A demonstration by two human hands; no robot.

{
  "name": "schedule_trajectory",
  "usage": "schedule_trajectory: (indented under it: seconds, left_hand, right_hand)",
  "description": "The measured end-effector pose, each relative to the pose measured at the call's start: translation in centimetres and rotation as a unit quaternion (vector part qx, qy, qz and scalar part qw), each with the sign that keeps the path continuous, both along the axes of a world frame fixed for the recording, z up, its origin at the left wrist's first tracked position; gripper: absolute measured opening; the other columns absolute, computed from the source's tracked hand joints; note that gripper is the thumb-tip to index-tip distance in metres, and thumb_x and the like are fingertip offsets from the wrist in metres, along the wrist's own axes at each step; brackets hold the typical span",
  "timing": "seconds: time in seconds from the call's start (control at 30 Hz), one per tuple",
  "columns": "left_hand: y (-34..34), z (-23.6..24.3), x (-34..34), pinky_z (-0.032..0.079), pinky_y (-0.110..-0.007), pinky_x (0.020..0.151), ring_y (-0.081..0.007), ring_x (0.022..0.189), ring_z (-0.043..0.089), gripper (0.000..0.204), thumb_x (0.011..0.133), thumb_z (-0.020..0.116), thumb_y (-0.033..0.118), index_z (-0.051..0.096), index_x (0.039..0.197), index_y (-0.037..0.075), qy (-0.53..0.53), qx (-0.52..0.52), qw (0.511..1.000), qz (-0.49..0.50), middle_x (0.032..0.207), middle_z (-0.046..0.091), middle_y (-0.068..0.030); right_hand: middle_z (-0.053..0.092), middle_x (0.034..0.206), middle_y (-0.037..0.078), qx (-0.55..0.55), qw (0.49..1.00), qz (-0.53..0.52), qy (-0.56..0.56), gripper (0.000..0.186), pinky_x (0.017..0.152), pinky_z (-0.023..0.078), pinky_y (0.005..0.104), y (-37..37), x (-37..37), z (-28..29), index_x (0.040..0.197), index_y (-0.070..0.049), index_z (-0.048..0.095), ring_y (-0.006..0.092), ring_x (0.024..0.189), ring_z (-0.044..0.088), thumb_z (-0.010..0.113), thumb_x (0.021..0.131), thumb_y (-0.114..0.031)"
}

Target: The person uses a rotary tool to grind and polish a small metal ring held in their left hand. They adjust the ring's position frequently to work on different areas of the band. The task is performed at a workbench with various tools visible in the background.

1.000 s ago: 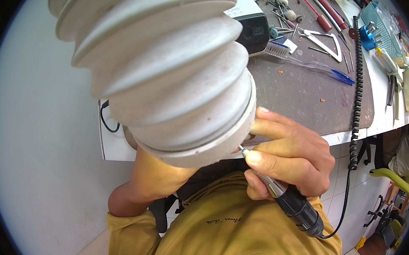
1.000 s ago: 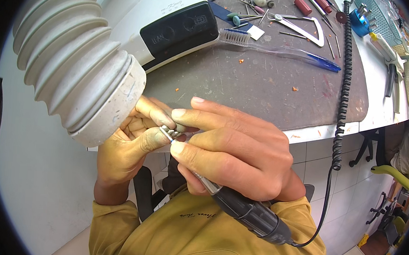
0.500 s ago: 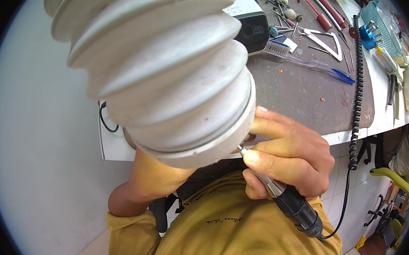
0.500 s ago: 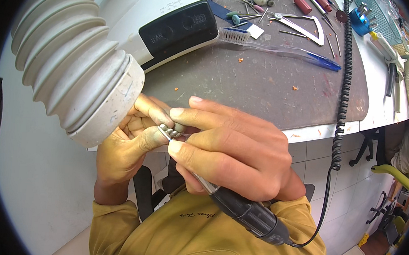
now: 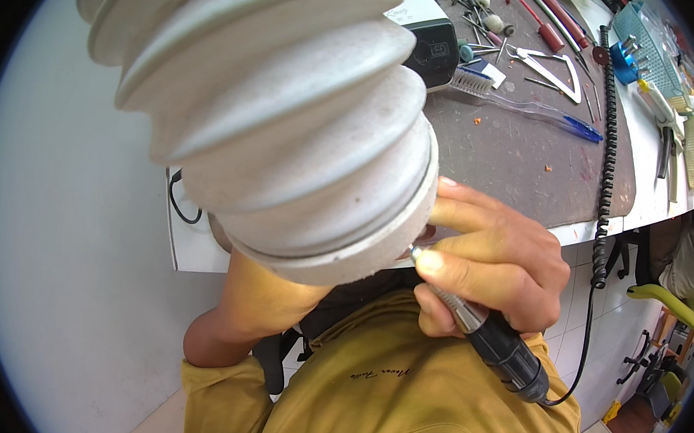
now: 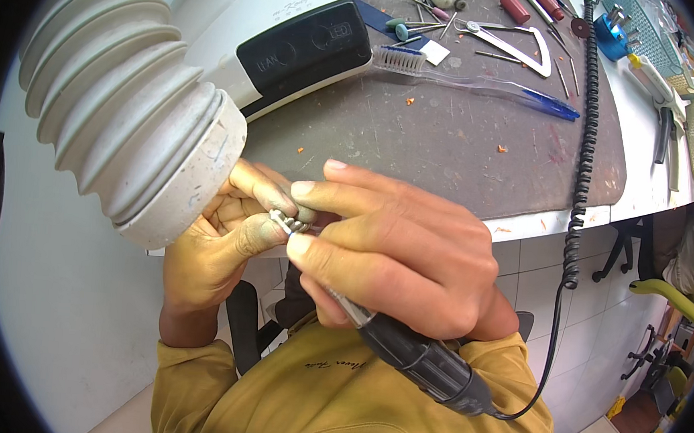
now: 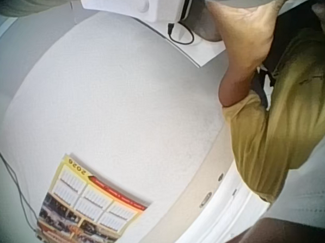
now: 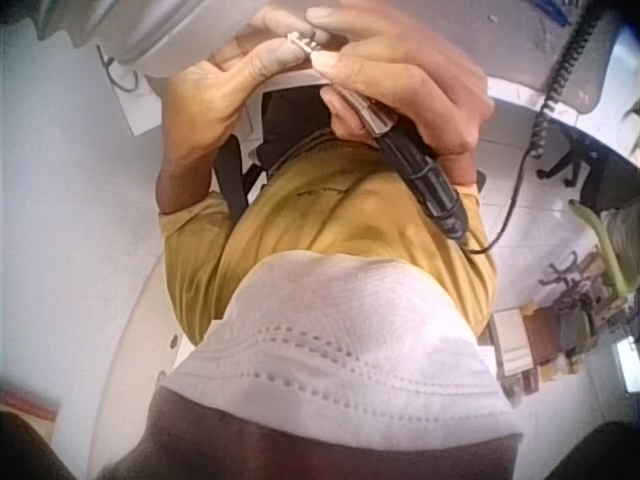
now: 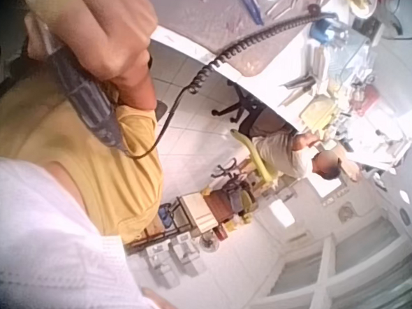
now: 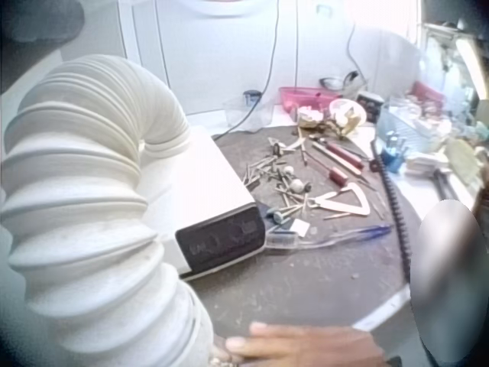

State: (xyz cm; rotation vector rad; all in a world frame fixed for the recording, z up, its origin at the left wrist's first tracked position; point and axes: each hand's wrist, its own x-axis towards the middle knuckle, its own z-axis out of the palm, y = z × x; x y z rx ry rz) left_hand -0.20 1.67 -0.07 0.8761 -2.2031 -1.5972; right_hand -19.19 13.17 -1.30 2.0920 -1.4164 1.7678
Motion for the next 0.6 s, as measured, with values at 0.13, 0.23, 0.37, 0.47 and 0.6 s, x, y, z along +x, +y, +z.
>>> schedule_trajectory:
  seconds: [0.13,0.23,0.37,0.47,0.6]
  left_hand:
    - [0.0,0.04,0.09,0.058,-0.033,0.086,-0.0208,0.093,0.069,0.013,0.091,0.072,-0.003,0.064,0.101,-0.003,-0.006,-0.018,1.0,-0.004,0.1,0.068,-0.0154]
    - [0.04,0.28,0.13,0.058,-0.035,0.086,-0.0222,0.094,0.069,0.013,0.091,0.072,-0.003,0.064,0.101,-0.003,0.005,-0.001,1.0,-0.007,0.101,0.068,-0.016]
    - [0.08,0.64,-0.13,0.058,-0.036,0.087,-0.023,0.094,0.069,0.013,0.091,0.072,-0.002,0.064,0.102,-0.003,0.029,0.021,0.999,-0.012,0.102,0.068,-0.0169]
    - [0.41,0.96,-0.51,0.058,-0.037,0.087,-0.0231,0.095,0.069,0.013,0.091,0.071,-0.002,0.064,0.102,-0.003,0.063,0.067,0.996,0.0,0.104,0.068,-0.0172]
    - [0.5,0.93,-0.77,0.057,-0.036,0.088,-0.023,0.096,0.069,0.013,0.091,0.071,-0.002,0.064,0.102,-0.003,0.096,0.085,0.992,-0.005,0.105,0.068,-0.0175]
  right_hand:
    - [0.069,0.072,0.011,0.005,1.0,-0.017,-0.004,0.026,0.085,0.062,0.0547,0.27,0.02,-0.2,0.098,-0.001,0.068,0.036,0.08,0.077,0.082,0.086,-0.019]
    - [0.069,0.071,0.01,0.013,1.0,-0.02,0.001,0.026,0.085,0.062,0.0543,0.41,-0.03,0.08,0.097,-0.002,0.068,0.036,0.08,0.077,0.082,0.087,-0.021]
    - [0.069,0.071,0.01,0.012,1.0,-0.021,0.006,0.026,0.085,0.062,0.054,0.39,0.01,0.13,0.097,-0.002,0.068,0.0361,0.08,0.077,0.082,0.086,-0.021]
    - [0.069,0.071,0.01,0.013,1.0,-0.016,0.009,0.026,0.085,0.062,0.054,0.31,-0.03,0.3,0.098,-0.002,0.068,0.0364,0.081,0.077,0.082,0.086,-0.02]
    - [0.069,0.071,0.01,0.014,1.0,-0.014,0.001,0.027,0.087,0.061,0.0546,0.35,0.04,0.03,0.1,-0.002,0.069,0.037,0.083,0.077,0.082,0.086,-0.021]
